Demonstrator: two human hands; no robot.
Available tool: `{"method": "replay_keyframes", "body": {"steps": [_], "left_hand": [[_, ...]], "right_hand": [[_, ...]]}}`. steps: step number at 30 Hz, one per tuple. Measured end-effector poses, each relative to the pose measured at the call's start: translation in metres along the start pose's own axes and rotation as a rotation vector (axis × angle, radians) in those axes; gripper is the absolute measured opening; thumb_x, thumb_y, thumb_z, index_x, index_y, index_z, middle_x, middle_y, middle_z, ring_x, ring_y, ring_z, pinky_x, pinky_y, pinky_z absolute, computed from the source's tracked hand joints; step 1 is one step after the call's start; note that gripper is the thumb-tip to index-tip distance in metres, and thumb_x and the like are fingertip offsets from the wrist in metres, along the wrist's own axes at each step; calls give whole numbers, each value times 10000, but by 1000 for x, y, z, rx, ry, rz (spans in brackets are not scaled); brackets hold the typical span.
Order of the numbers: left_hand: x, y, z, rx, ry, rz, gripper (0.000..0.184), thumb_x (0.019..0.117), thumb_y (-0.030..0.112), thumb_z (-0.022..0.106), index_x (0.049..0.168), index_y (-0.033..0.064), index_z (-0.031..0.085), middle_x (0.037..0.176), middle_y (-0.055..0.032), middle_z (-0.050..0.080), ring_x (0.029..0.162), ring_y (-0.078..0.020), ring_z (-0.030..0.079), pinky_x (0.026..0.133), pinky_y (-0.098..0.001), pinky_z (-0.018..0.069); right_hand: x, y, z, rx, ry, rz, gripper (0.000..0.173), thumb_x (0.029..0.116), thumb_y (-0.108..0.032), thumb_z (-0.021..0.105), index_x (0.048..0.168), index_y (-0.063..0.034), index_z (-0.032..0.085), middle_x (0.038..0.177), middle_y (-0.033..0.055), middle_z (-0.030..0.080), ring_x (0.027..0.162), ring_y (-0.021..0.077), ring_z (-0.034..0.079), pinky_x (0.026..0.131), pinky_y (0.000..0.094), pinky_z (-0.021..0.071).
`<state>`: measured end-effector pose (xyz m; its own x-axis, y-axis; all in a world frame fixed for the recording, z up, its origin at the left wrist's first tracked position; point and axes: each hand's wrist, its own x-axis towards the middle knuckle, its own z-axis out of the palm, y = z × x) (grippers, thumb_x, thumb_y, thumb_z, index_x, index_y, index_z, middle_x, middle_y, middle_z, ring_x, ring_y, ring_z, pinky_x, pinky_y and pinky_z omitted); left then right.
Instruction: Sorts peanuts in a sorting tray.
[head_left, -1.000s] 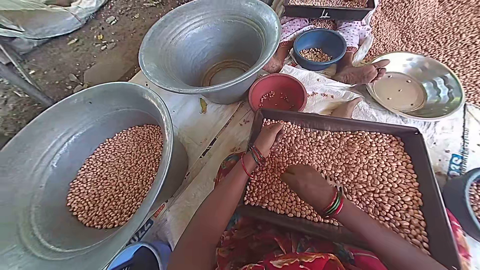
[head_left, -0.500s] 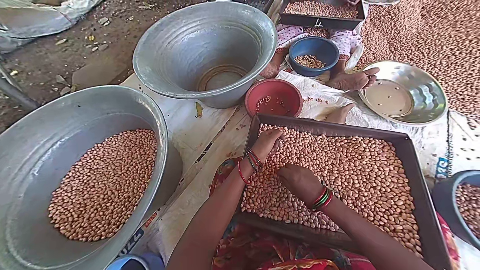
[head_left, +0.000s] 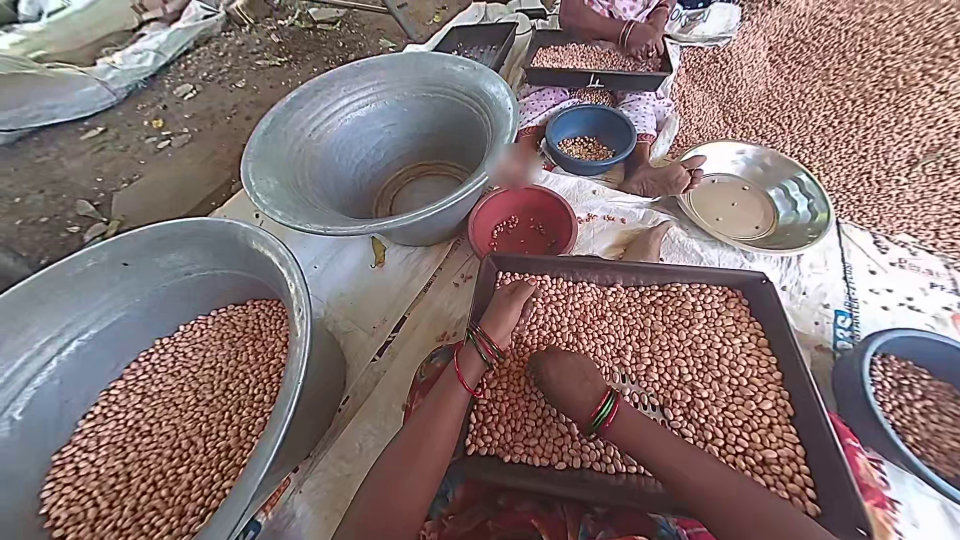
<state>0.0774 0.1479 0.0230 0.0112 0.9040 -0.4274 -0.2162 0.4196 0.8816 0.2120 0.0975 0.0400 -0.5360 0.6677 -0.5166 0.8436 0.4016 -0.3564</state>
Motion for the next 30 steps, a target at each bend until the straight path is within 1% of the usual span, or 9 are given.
{"method": "replay_keyframes", "body": {"steps": [3, 5, 8, 11, 14, 16, 21, 25, 30], "left_hand": [[-1, 0, -2, 97, -77, -73, 329, 1133, 235, 364, 966, 44, 575, 556, 71, 428, 415, 0, 356, 414, -146, 306], [-4, 0, -1, 104, -208, -206, 416, 1139, 342, 300, 917, 108, 564, 601, 64, 488, 455, -7, 426, 438, -159, 358], [-5, -3, 0, -68, -355, -317, 530, 1131, 416, 222, 770, 167, 520, 549, 62, 504, 419, -9, 436, 399, -159, 357], [0, 0, 3, 131, -183, -90, 364, 1130, 226, 375, 814, 99, 502, 550, 80, 411, 404, 16, 345, 392, -132, 299], [12, 13, 1, 855, -94, 106, 326, 1114, 215, 435, 1159, -30, 646, 971, -144, 632, 854, -208, 592, 810, -373, 474], [14, 20, 8, 1167, -172, 53, 394, 1121, 216, 378, 1382, 5, 585, 1302, -223, 652, 1236, -347, 620, 1076, -525, 436], [14, 16, 28, 1466, -171, -67, 458, 1134, 232, 318, 1557, 82, 410, 1359, -250, 622, 1282, -424, 591, 1071, -588, 431], [15, 13, 30, 1535, -159, -98, 456, 1139, 254, 298, 1547, 94, 422, 1333, -249, 636, 1259, -429, 606, 1046, -593, 450], [20, 13, 44, 1644, -113, -102, 423, 1134, 220, 267, 1456, 36, 470, 1274, -263, 652, 1206, -448, 633, 970, -608, 492]], "right_hand": [[1, 10, 9, -2, 679, -194, 198, 973, -54, 556, 935, 60, 713, 824, 239, 694, 691, 402, 719, 570, 507, 572], [3, 12, -6, 36, 840, -277, 163, 938, -52, 596, 912, 45, 724, 818, 226, 705, 676, 383, 722, 547, 489, 568], [-11, 13, -43, 129, 517, -224, 309, 1031, -162, 563, 1254, 13, 686, 1101, 268, 703, 970, 437, 712, 791, 561, 560], [-17, 39, -61, 168, 581, -115, 343, 1049, -166, 538, 1302, 26, 668, 1201, 275, 693, 1067, 443, 696, 905, 584, 540], [-20, 84, -73, 156, 585, 166, 342, 1062, -159, 530, 1302, 53, 653, 1263, 296, 664, 1177, 481, 641, 993, 626, 480], [-21, 101, -69, 144, 388, 364, 417, 1071, -203, 521, 1431, 3, 565, 1406, 322, 560, 1315, 525, 521, 1056, 664, 401], [-38, 42, 2, 94, 48, 199, 482, 1020, -232, 596, 1480, -95, 551, 1585, 303, 376, 1403, 565, 401, 1026, 740, 385], [-54, 19, 12, 132, -114, -62, 387, 1071, -216, 521, 1416, -55, 591, 1532, 263, 464, 1387, 498, 461, 1027, 648, 451], [-60, 54, -6, 217, 37, -112, 363, 1066, -141, 509, 1373, 20, 616, 1382, 247, 620, 1286, 413, 603, 1059, 566, 470]]}}
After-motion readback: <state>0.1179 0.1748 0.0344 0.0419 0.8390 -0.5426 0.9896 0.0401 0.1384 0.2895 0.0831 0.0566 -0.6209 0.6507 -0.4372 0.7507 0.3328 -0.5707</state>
